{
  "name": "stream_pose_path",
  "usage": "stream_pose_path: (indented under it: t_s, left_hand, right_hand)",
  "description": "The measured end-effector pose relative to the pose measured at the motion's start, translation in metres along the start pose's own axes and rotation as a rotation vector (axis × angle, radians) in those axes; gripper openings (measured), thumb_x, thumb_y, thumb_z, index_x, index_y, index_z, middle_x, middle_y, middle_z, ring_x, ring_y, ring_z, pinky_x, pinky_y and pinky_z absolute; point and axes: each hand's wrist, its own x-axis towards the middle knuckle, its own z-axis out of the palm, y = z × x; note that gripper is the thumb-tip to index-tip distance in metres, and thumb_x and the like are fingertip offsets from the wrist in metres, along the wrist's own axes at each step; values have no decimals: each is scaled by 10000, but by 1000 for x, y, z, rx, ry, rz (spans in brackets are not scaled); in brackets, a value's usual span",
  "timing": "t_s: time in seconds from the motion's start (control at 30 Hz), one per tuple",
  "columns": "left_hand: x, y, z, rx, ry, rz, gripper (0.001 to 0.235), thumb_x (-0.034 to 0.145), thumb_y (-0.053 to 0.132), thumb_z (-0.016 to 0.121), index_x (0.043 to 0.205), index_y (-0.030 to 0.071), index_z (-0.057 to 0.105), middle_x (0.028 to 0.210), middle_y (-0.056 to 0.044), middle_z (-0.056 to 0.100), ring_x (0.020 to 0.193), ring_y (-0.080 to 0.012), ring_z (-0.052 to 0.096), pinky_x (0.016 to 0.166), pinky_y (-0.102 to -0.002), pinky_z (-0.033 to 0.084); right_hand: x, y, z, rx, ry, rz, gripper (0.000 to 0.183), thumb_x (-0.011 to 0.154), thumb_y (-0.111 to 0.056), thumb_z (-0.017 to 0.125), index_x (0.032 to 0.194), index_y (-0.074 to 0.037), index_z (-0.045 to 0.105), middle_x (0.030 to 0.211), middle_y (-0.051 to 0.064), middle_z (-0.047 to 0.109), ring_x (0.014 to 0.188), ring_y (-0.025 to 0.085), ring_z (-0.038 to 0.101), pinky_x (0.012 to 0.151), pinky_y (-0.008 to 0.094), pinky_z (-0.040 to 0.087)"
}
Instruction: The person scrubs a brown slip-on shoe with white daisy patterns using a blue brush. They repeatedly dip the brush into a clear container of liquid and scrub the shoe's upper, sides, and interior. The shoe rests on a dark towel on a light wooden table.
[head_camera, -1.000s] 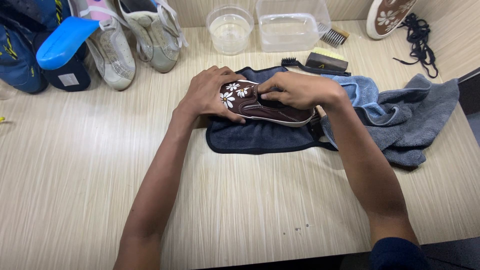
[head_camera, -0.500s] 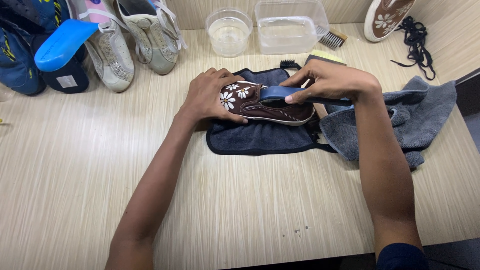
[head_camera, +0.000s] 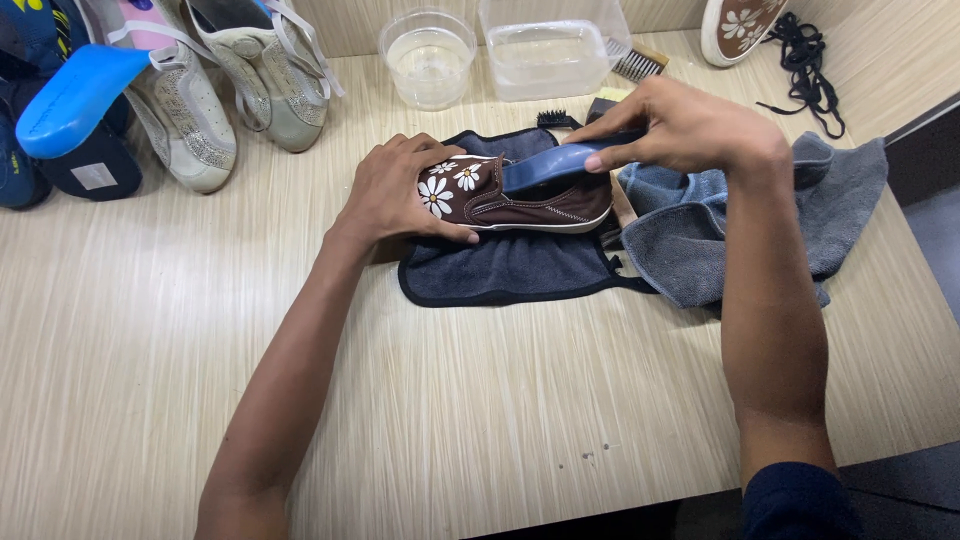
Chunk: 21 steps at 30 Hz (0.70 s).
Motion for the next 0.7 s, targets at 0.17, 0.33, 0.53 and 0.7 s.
stream_pose_path:
  t_s: [0.17,0.33,0.53,0.7]
  left_hand:
    - [-6,6,-3,25,-6,-15,1147,453,934,742,1361,236,682,1205,-33,652,1066,-282,601,891,-499,471]
    - [-2,7,-1,18,4,-7,1152,474,929,739,1374,213,670,1223,-44,666,1069,-281,607,898,-475,466]
    - [-5,11,-10,-54,17,-4,1140,429,757,950,1382,188,692,1159,-101,719,1065,-347,658,880,-453,501]
    - [-4,8,-5,-90,23,-16,1136,416,767,951,1359,183,706,1137,-98,724,1048,-339,664,874,-449,514]
  right_hand:
    - [14,-3,23,-198,185,-111,389,826,-361,839,1208,-307,795,1121,-31,791,1034,112,719,815,300,457]
    - [10,0,19,-187,150,-118,368,834,-323,833,1197,-277,807,1104,-9,812,991,119,734,785,296,483]
    - [9,-23,24,-173,236,-102,287,833,-288,859,1119,-290,830,949,-22,810,875,249,753,832,368,528]
    - [4,4,16,-58,211,-30,272,816,-247,866,1086,-245,839,952,32,816,927,298,758,845,434,521]
